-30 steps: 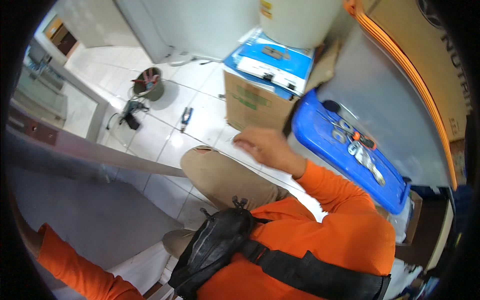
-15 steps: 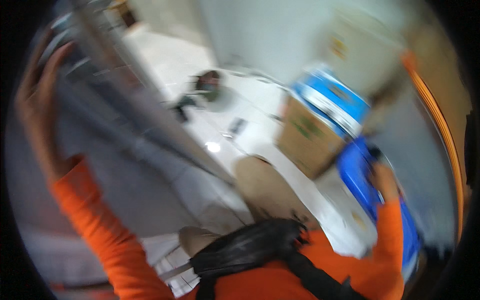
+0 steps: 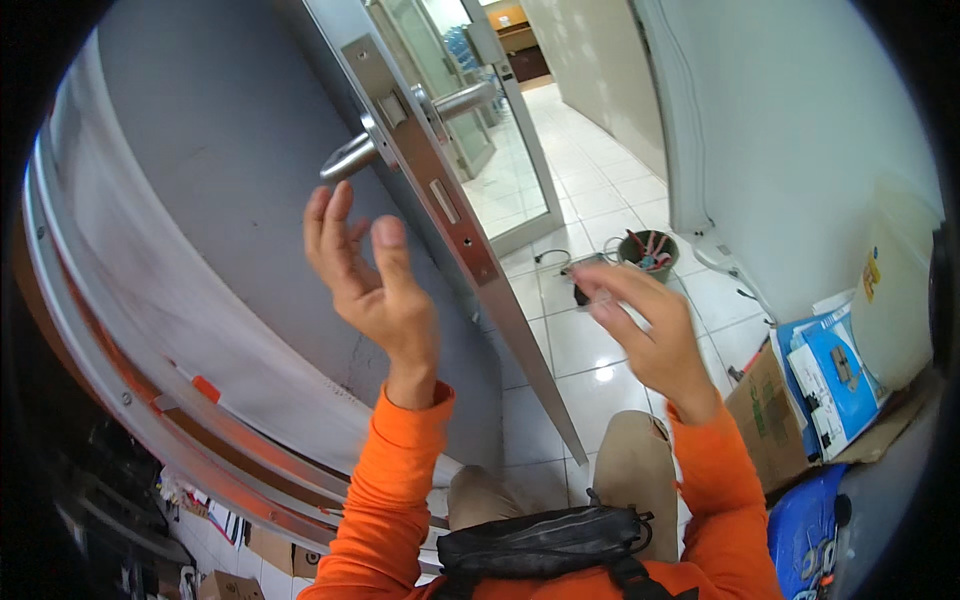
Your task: The person installs a door handle and lock assembly by fitting the hardware into the door, inserting components by hand, and securing the plate with a screwdriver.
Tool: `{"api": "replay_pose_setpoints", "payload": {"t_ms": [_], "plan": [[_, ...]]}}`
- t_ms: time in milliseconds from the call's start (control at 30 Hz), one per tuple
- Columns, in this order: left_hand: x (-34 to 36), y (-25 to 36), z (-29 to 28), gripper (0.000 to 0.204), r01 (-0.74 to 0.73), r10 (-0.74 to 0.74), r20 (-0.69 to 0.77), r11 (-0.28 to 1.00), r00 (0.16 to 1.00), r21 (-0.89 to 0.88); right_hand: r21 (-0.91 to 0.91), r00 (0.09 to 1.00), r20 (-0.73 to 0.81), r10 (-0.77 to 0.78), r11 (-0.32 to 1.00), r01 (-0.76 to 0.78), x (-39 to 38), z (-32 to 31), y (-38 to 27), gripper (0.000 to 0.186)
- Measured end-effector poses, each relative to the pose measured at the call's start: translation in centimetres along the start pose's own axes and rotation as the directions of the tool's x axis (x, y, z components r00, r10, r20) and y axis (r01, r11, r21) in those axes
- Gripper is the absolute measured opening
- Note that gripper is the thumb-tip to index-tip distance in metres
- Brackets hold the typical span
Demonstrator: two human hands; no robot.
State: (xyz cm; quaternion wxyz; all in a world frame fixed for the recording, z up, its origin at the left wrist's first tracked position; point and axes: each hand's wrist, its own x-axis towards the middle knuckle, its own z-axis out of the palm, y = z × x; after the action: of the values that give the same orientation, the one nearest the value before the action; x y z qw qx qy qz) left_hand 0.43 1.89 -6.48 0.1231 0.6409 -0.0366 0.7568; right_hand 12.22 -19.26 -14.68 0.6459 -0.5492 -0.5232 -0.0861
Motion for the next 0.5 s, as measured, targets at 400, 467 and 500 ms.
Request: {"api": "replay_pose_setpoints", "payload": {"t_ms": [400, 467, 500], "plan": [[-0.7, 1.4, -0.2, 0.086, 0.296, -0.251, 0.230, 0.936, 0.940, -0.190, 0.599, 0.969, -0.020, -0.246, 0.773, 0.209, 12.2, 10.3, -1.0, 0.046], [-0.8, 1.5, -0.4, 0.085, 0.377, -0.338, 0.231, 0.914, 0.912, -0.150, 0.586, 0.971, -0.031, -0.238, 0.783, 0.210, 12.2, 11.0, -1.1, 0.044], [-0.9, 1.4, -0.4, 0.085, 0.377, -0.340, 0.227, 0.914, 0.913, -0.148, 0.566, 0.973, -0.044, -0.225, 0.798, 0.209, 12.1, 11.2, -1.2, 0.042]]}}
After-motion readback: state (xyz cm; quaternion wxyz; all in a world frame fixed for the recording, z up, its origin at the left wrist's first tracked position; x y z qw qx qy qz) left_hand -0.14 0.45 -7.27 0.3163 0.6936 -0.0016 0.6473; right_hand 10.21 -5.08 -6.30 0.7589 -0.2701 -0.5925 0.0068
